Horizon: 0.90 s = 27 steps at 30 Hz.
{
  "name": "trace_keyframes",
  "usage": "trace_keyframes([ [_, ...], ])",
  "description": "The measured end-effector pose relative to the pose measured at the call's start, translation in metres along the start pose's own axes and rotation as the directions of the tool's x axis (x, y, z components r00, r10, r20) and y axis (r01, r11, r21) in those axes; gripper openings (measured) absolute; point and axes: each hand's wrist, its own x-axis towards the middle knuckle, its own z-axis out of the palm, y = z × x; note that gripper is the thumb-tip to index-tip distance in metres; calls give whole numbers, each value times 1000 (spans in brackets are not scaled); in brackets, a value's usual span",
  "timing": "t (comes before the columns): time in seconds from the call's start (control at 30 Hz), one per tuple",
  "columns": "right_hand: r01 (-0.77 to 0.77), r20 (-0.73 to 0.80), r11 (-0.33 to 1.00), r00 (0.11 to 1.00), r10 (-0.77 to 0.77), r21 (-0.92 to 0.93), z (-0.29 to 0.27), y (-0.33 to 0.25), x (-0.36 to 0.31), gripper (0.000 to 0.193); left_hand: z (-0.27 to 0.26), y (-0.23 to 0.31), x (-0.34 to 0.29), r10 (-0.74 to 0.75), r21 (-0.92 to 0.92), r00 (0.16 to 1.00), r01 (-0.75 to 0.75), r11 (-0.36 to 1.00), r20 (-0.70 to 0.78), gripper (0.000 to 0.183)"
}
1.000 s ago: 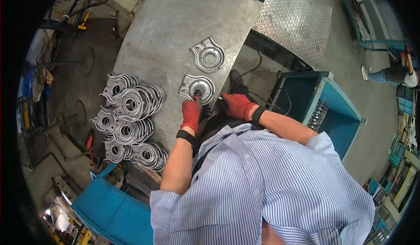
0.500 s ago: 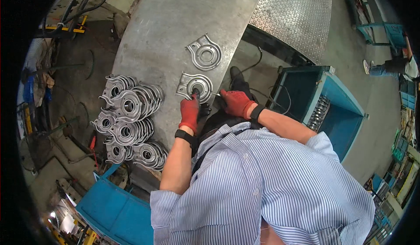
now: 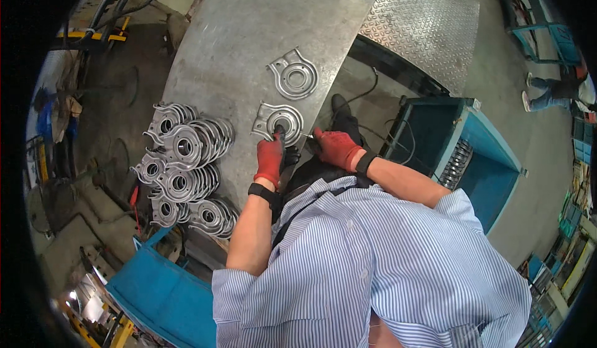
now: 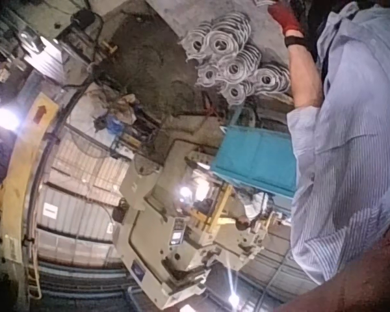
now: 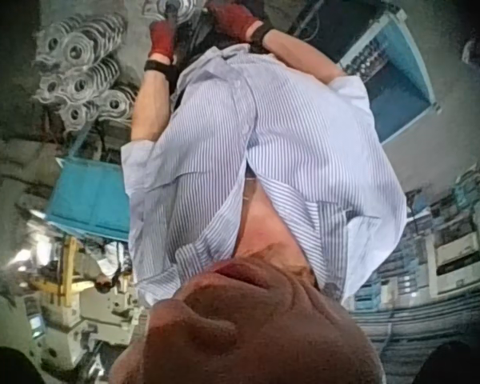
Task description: The recorder is inspecting and sorting metal bearing housings at a metal fabrication facility.
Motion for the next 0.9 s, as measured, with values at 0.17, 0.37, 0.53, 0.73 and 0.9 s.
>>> trace_keyframes([
  [0.17,45,-36,999,998,-44,27,0,-1,-3,43,0,-1,-2,-16,10,999,17,1000,-48,62],
  [0.37,95,-32,995,995,-95,-4,-3,9,3,44,-3,0,-2,-4,22,1000,4,1000,-13,56],
  [0.53,83,-111,995,991,-78,48,-30,4,6,42,-6,-19,9,-27,-103,995,37,994,96,42],
  [0.73,64,-268,994,963,-39,85,-67,26,2,45,-48,-2,-31,69,-261,996,-54,964,48,37],
  [0.9,85,-250,995,966,-71,47,-72,51,8,52,-117,3,-67,-96,-641,993,118,758,69,35],
])
